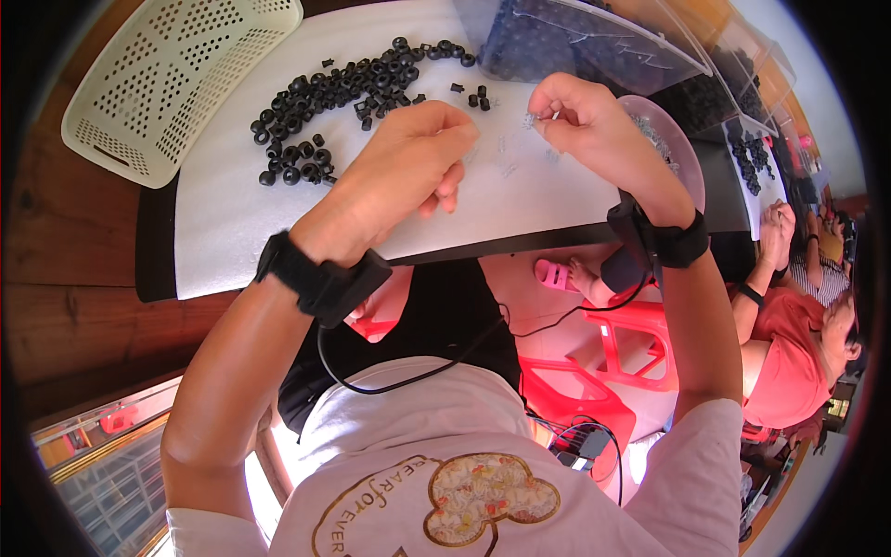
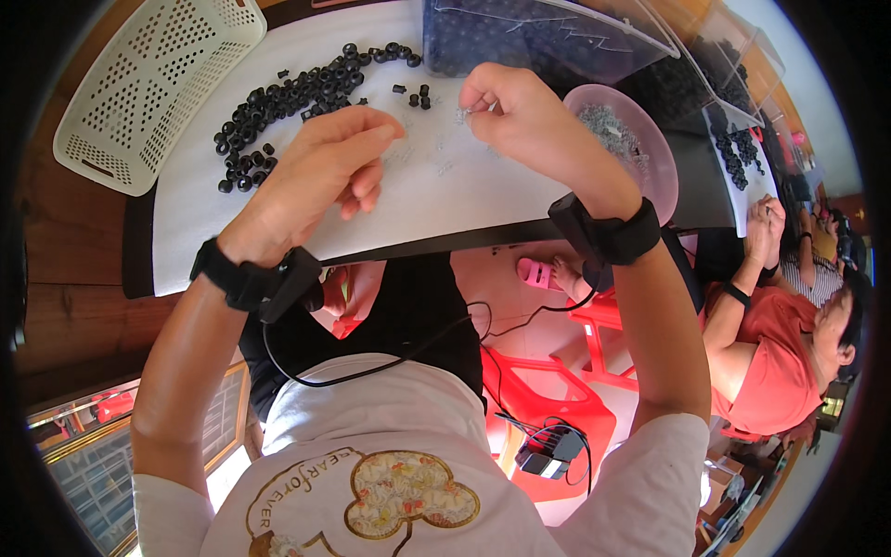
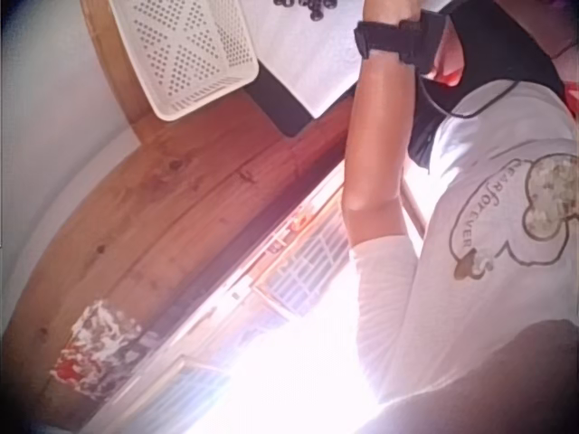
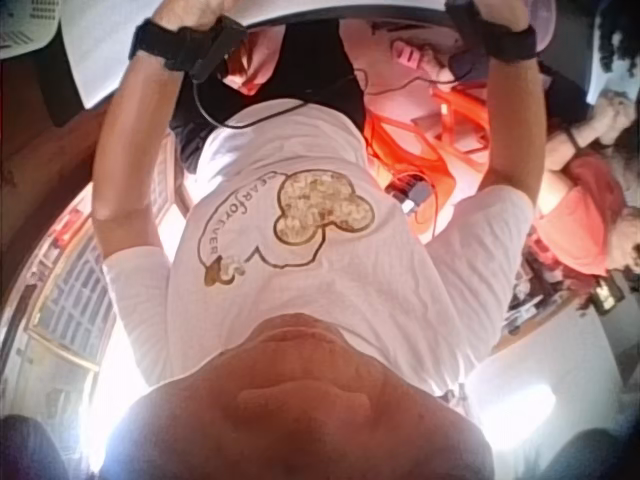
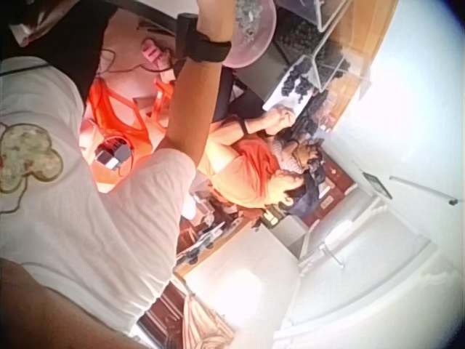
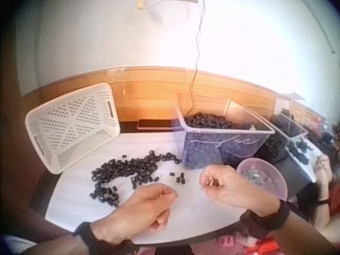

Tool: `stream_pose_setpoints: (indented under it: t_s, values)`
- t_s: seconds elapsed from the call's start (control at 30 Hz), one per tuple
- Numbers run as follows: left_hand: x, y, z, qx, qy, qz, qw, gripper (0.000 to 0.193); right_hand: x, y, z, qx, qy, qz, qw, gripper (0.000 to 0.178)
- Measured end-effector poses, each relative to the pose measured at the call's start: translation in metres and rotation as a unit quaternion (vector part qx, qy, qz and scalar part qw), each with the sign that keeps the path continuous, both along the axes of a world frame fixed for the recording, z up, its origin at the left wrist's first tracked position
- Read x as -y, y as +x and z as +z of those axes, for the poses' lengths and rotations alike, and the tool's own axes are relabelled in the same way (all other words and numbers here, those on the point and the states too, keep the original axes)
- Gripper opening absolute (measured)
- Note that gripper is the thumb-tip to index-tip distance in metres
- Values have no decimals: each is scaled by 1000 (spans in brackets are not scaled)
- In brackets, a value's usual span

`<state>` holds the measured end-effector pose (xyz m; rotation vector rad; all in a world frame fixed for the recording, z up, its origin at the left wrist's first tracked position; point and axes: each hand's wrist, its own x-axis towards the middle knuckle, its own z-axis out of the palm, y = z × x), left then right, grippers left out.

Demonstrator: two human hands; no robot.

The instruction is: The recorder is assembling small black plastic components by hand at a workstation.

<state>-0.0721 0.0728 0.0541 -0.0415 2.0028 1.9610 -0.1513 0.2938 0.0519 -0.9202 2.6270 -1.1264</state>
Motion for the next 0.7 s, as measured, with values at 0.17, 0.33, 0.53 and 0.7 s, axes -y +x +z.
stream_pose_setpoints:
  t_s: [0.17, 0.33, 0.53, 0.7]
  values:
    - [-12, -22, -6, 17, 12, -43, 999, 27, 4, 6, 13, 93, -72, -8, 993, 9]
    - [-24, -36, -7, -11, -37, -80, 996, 31, 7, 7, 13, 99, -89, 4, 991, 9]
    - [-15, -41, -7, -10, -25, -30, 999, 26, 8, 0, 10, 89, -77, -3, 993, 11]
    - [-2, -37, -8, 0, -31, -30, 999, 25, 14, -6, 2, 122, -93, 5, 988, 13]
